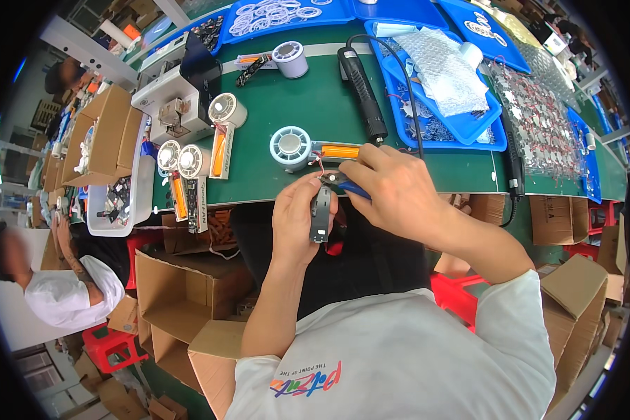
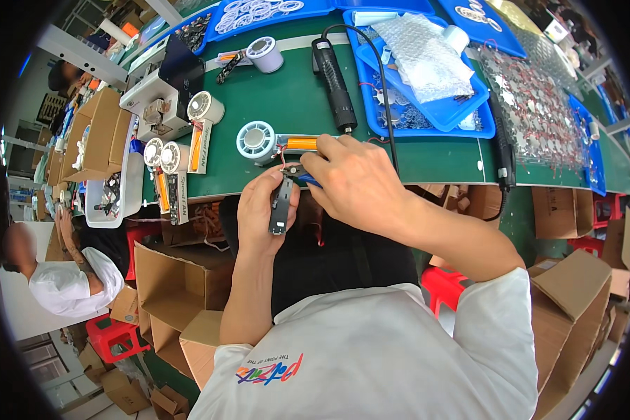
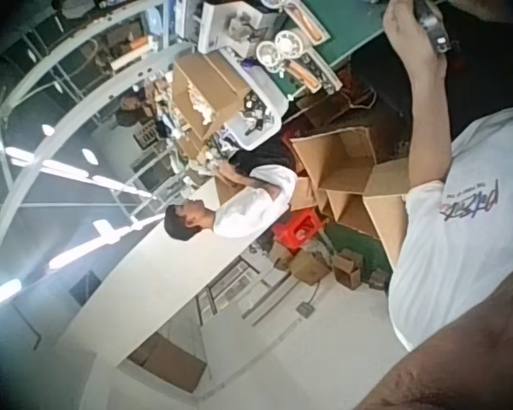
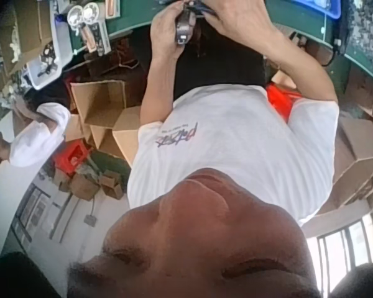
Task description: Assembling components of portable handheld fans at a factory workstation.
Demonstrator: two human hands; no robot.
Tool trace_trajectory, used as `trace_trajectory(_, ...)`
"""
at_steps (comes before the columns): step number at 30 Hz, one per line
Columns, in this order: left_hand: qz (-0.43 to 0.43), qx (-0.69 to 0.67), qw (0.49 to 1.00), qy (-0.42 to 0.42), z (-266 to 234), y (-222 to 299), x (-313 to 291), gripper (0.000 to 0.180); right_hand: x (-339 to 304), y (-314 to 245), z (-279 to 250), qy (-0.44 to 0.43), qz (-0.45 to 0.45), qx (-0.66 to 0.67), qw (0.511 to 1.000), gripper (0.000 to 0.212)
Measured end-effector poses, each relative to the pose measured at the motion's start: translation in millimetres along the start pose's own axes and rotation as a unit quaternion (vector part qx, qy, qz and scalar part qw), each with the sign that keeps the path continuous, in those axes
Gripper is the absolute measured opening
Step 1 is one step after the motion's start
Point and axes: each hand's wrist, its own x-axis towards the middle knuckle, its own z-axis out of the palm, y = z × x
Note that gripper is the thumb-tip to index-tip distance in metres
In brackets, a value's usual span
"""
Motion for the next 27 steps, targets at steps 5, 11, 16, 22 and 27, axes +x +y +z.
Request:
trace_trajectory(5,-0.01,-0.014,1.0,0.025,-7,5,-4,0.034,2,3,-6,0.043,0.009,-0.023,0.999,0.027)
trace_trajectory(11,0.053,0.081,0.995,-0.002,-28,14,-21,0.032,50,27,-42,0.001,0.048,-0.064,0.997,0.028)
trace_trajectory(16,0.132,0.131,0.982,0.006,-18,23,-28,0.027,116,49,13,-0.037,0.024,-0.135,0.99,0.033)
trace_trajectory(22,0.256,0.119,0.956,0.081,-27,47,-40,0.024,113,14,-27,0.062,-0.027,0.108,0.992,0.028)
trace_trajectory(27,0.345,0.092,0.931,0.079,-11,58,-35,0.028,60,-28,-39,-0.123,-0.049,0.233,0.963,0.017)
